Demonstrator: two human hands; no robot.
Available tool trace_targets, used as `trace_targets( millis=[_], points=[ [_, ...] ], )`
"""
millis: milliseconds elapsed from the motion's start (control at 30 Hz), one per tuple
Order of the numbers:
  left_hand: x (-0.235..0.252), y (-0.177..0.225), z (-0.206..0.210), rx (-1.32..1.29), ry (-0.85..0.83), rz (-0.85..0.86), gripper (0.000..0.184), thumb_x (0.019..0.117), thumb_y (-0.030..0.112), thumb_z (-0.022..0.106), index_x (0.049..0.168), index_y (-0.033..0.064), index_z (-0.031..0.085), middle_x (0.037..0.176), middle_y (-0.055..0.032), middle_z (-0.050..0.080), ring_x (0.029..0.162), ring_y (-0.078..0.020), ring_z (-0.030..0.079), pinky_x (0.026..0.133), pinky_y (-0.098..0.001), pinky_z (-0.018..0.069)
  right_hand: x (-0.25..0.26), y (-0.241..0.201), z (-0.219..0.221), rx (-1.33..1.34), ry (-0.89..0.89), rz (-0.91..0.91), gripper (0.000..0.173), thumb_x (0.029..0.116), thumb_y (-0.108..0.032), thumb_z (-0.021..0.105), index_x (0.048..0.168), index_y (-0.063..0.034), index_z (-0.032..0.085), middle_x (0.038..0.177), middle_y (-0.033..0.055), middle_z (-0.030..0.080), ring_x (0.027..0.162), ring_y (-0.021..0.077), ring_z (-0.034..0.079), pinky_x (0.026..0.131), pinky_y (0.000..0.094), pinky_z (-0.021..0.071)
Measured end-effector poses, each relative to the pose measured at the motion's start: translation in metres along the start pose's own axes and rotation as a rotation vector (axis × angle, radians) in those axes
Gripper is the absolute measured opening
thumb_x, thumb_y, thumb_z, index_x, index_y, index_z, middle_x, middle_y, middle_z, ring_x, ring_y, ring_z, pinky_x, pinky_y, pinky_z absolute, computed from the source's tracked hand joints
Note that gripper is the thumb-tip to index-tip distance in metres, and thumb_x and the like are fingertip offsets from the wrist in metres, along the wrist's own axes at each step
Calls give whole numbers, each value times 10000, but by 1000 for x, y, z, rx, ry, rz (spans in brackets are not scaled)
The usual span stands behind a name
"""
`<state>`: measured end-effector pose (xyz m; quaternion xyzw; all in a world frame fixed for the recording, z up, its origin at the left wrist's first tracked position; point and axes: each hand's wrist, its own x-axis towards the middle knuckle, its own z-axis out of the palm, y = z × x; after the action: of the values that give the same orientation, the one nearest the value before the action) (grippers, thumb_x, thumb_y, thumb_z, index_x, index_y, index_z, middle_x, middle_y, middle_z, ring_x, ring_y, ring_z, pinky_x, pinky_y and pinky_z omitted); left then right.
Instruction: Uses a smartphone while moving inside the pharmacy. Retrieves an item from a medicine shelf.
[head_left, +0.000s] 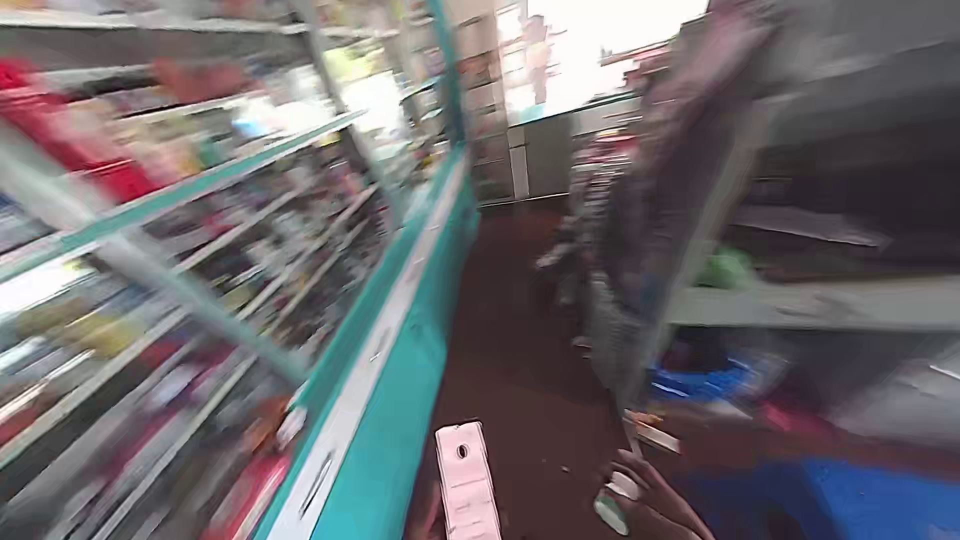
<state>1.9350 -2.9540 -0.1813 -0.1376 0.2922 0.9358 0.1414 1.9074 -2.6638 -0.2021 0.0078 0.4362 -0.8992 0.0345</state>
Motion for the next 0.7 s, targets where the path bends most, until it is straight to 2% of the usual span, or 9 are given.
trace_targets(
  millis=[67,133,200,300,367,433,500,567,700],
  points=[
    [-26,5,-12,-35,70,119,612,1023,599,374,1335,124,601,1244,-166,694,1143,-333,673,951,-540,554,25,12,23,-52,-222,75,483,958,8,590,1402,-157,497,1193,8,708,1102,185,686,982,405,574],
    [-53,16,-19,-109,150,215,623,1058,561,269,1355,115,586,1241,-188,690,1122,-357,680,924,-554,564,46,26,47,-94,-423,141,523,980,-41,596,1472,-138,448,1258,20,686,1164,192,671,1022,398,559],
    [-79,24,-35,-173,156,321,621,1059,556,244,1358,126,577,1240,-202,684,1108,-379,680,912,-560,562,60,42,76,-77,-571,200,461,974,-79,661,1414,-167,556,1250,3,708,1130,165,691,995,367,577],
    [-111,32,-67,-224,127,496,629,1050,580,277,1344,131,604,1247,-197,684,1125,-374,677,918,-551,566,72,60,127,-139,-762,209,396,905,-151,773,1287,-222,699,1190,-33,746,1044,112,716,922,308,603],
    [-131,38,-82,-259,150,612,592,1038,579,305,1295,154,627,1202,-172,709,1084,-348,700,888,-521,583,73,74,162,-160,-878,192,405,869,-202,813,1261,-248,720,1161,-52,754,1011,85,719,900,280,604],
    [-152,45,-102,-300,160,695,587,1037,580,342,1293,142,637,1206,-182,705,1101,-353,692,917,-530,569,68,87,200,-146,-967,189,410,861,-205,816,1258,-264,733,1161,-52,759,1015,80,723,902,270,604],
    [-171,55,-119,-342,194,762,590,1050,561,318,1286,131,645,1203,-187,708,1112,-359,689,928,-546,564,58,98,240,-122,-1015,204,402,842,-165,829,1229,-242,749,1153,-26,764,1023,108,729,913,295,609],
    [-190,68,-135,-371,216,826,594,1061,544,291,1285,120,641,1201,-191,706,1106,-361,690,922,-549,566,50,115,283,-80,-1055,196,401,807,-95,846,1190,-180,760,1134,12,769,1018,143,735,915,322,610],
    [-230,100,-172,-391,237,936,589,1065,531,267,1288,131,637,1204,-173,709,1107,-338,691,931,-540,565,25,149,372,-83,-1163,130,386,772,-90,857,1128,-223,795,1105,-30,775,1031,136,733,958,345,600]
  ],
)
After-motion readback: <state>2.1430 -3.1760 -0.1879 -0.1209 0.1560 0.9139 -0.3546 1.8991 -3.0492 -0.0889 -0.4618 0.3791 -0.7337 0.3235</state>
